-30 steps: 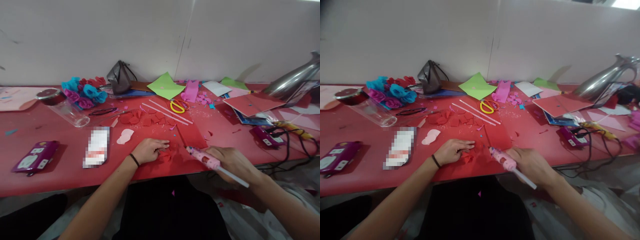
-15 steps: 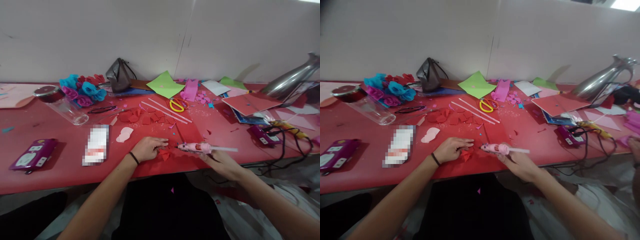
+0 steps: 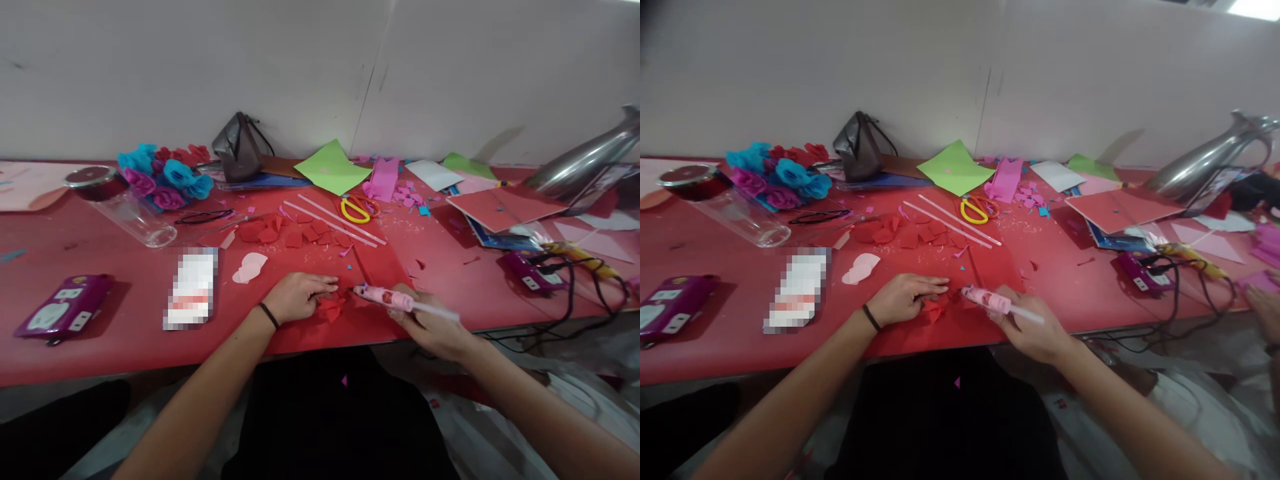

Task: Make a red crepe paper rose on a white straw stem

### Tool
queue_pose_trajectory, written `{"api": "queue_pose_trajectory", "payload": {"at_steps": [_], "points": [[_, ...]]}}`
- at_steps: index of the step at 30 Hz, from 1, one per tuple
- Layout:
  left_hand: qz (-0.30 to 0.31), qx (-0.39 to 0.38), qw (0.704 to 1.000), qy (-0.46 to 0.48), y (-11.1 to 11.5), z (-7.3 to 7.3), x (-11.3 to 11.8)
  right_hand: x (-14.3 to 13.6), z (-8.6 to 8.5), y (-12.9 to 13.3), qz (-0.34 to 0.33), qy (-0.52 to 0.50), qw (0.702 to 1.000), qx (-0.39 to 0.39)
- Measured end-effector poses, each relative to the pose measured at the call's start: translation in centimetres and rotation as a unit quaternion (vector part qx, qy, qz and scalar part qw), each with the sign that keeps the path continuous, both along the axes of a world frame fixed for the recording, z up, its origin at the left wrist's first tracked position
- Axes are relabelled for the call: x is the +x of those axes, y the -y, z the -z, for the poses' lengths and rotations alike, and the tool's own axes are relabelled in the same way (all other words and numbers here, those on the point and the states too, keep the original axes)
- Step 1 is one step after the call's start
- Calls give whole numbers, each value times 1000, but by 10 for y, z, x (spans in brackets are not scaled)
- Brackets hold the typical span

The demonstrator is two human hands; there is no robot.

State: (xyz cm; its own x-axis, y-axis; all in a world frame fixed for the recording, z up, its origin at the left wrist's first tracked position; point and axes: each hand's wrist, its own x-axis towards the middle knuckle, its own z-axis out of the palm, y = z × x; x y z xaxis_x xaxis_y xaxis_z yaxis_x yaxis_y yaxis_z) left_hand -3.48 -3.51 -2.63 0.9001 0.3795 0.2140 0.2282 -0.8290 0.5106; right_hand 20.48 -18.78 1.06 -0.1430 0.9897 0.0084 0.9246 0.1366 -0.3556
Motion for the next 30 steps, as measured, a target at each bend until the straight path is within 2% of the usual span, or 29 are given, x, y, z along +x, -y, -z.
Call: {"api": "queue_pose_trajectory", "payload": {"at_steps": [4, 7, 9, 12, 15, 17, 20, 23, 25, 28, 30], "points": [[-2, 3, 1000, -2, 0, 0, 0, -4, -6, 1, -77, 115, 990, 1], [-1, 3, 1000, -1, 1, -1, 1, -7, -19, 1, -112, 138, 984, -23], [-2, 0, 1000, 0, 1, -1, 1, -5, -32, 2, -86, 121, 987, -56], [-3, -4, 1000, 4, 0, 0, 1, 5, -53, 2, -33, 21, 995, -89], [-2, -2, 1000, 7, 0, 1, 0, 27, -64, -6, -1, -63, 996, -67], [-4, 0, 1000, 10, 0, 0, 0, 47, -57, -16, 67, -16, 998, -12], [-14, -5, 1000, 14, 1, 0, 0, 76, -29, -36, 164, 134, 976, 50], [-27, -15, 999, 22, 1, 1, -2, 88, -5, -50, 166, 223, 960, 27], [-31, -25, 998, 39, 0, 1, -3, 80, -2, -54, 176, 258, 949, 36], [-44, -49, 994, 91, -1, -1, -5, 42, -11, -58, 201, 240, 945, 98], [-75, -67, 986, 133, -2, -2, -5, 8, -18, -67, 121, 179, 974, 65]]}}
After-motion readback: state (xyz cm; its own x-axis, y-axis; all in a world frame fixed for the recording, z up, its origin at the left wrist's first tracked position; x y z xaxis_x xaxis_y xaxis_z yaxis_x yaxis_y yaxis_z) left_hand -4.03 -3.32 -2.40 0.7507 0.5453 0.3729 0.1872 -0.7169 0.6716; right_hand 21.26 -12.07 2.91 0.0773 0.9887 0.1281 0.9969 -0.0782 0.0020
